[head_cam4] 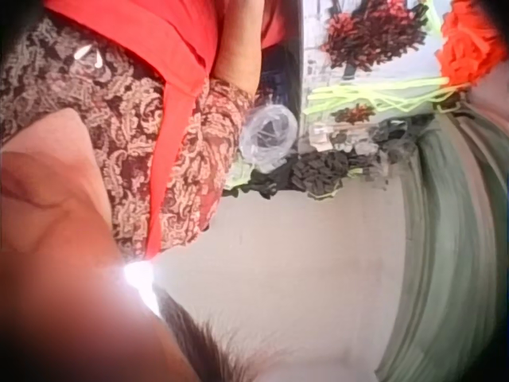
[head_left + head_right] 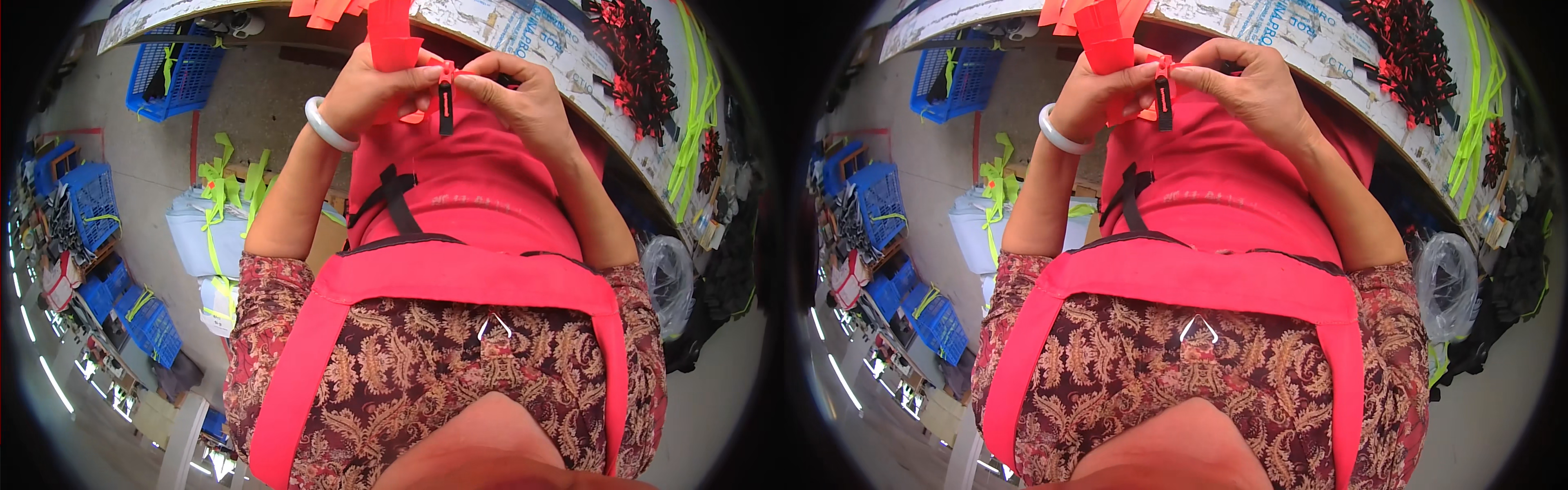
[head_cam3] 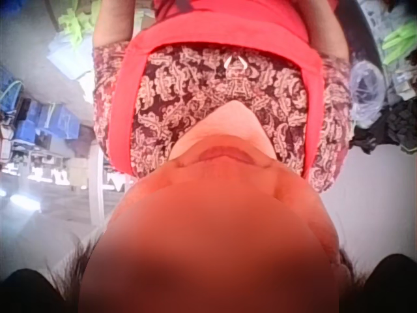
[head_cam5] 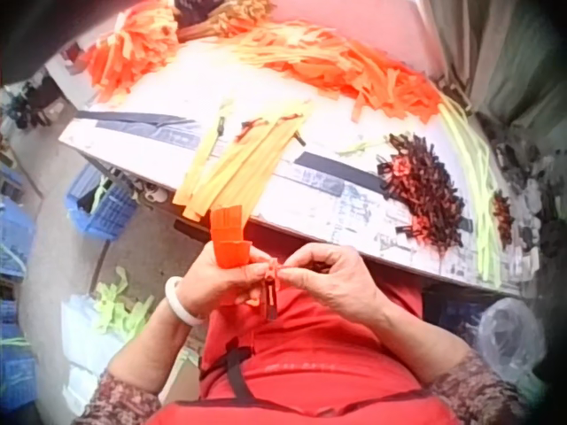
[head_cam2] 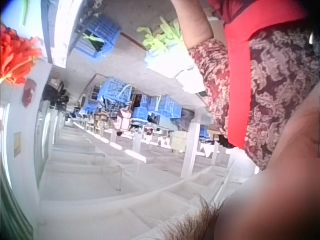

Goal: Attaching plastic buckles to orange fabric straps at a workstation.

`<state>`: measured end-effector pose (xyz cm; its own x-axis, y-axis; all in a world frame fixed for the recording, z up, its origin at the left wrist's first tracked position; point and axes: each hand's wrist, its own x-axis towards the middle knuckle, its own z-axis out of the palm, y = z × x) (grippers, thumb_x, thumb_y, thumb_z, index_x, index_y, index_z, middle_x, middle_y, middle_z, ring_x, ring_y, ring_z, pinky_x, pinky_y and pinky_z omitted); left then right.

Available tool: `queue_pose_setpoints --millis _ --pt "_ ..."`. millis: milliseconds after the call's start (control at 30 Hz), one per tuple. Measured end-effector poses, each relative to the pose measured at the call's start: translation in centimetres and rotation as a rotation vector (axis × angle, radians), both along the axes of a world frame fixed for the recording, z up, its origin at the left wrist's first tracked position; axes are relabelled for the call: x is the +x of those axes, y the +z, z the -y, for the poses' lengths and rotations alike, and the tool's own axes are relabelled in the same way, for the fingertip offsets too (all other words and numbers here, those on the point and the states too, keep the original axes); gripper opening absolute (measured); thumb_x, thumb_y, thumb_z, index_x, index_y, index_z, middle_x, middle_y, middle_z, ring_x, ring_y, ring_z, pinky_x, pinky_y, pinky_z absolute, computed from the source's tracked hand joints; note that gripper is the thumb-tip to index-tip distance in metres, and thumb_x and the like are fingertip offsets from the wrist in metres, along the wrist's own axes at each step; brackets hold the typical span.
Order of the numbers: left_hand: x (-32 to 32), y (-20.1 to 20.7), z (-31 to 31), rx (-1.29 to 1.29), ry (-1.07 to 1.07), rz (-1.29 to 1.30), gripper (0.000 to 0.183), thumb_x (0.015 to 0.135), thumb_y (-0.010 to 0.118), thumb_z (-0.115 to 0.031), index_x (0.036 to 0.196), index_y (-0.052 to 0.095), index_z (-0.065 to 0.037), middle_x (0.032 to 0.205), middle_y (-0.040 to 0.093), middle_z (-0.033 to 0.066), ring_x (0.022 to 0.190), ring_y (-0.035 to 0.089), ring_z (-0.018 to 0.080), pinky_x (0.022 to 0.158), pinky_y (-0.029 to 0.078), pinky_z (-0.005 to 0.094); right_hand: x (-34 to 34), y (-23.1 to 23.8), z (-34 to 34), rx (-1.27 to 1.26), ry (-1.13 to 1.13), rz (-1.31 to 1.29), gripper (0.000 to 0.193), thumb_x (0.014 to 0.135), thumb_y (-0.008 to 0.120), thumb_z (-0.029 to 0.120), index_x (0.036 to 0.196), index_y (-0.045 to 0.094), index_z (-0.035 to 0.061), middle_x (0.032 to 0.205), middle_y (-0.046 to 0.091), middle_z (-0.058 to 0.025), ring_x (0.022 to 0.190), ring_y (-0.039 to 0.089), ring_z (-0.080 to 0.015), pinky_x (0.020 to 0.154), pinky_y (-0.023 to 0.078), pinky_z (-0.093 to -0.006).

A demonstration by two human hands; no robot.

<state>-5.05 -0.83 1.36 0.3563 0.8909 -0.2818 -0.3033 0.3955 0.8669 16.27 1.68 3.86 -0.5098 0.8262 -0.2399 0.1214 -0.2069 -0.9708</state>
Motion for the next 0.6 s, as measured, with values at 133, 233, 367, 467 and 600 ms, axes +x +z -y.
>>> queue_pose_setpoints --millis 133,233,367,467,600 --pt "-0.1 0.0 0.0 -0.02 -0.015 0.027 0.018 0.089 0.064 -0.013 0.101 0.065 0.001 0.074 0.063 0.0053 0.056 0.057 0.0093 0.041 0.036 0.0204 0.0 0.7 0.2 -0.041 0.003 0.096 0.017 0.087 0.068 0.014 0.093 0.067 -0.0019 0.085 0.066 -0.0017 0.079 0.058 -0.0052 0.072 0.048 -0.0198" --pt "-0.3 0.0 0.0 -0.024 -0.041 0.033 0.019 0.089 0.064 -0.013 0.101 0.065 0.001 0.074 0.063 0.0049 0.055 0.057 0.009 0.041 0.036 0.0201 0.0 0.9 0.2 -0.04 0.036 0.101 0.018 0.087 0.069 0.016 0.093 0.067 -0.0018 0.085 0.066 -0.0024 0.08 0.06 -0.0059 0.074 0.049 -0.0208" --pt "-0.3 -0.1 0.1 -0.012 -0.052 0.03 0.019 0.088 0.065 -0.013 0.1 0.065 0.001 0.072 0.062 0.0043 0.053 0.054 0.0081 0.041 0.035 0.0204 0.0 1.0 0.1 -0.021 0.071 0.138 0.02 0.087 0.069 0.017 0.092 0.067 -0.0019 0.084 0.066 -0.0035 0.081 0.061 -0.0067 0.075 0.049 -0.0215" --pt "-0.7 -0.2 0.0 0.011 -0.079 0.021 0.017 0.088 0.065 -0.012 0.099 0.066 0.001 0.069 0.061 0.0036 0.051 0.051 0.0075 0.042 0.034 0.0206 -0.1 1.5 0.1 -0.044 0.084 0.127 0.019 0.087 0.069 0.016 0.093 0.067 -0.0016 0.085 0.067 -0.0043 0.08 0.061 -0.0072 0.074 0.049 -0.0215" --pt "-0.8 0.5 -0.2 -0.022 -0.142 0.021 0.017 0.084 0.07 -0.013 0.092 0.067 0.002 0.065 0.058 0.0026 0.052 0.052 0.0083 0.044 0.037 0.0222 0.1 1.9 -0.3 -0.115 0.158 0.152 0.02 0.086 0.069 0.019 0.093 0.068 -0.0006 0.084 0.067 -0.0038 0.079 0.061 -0.0068 0.072 0.048 -0.0204"
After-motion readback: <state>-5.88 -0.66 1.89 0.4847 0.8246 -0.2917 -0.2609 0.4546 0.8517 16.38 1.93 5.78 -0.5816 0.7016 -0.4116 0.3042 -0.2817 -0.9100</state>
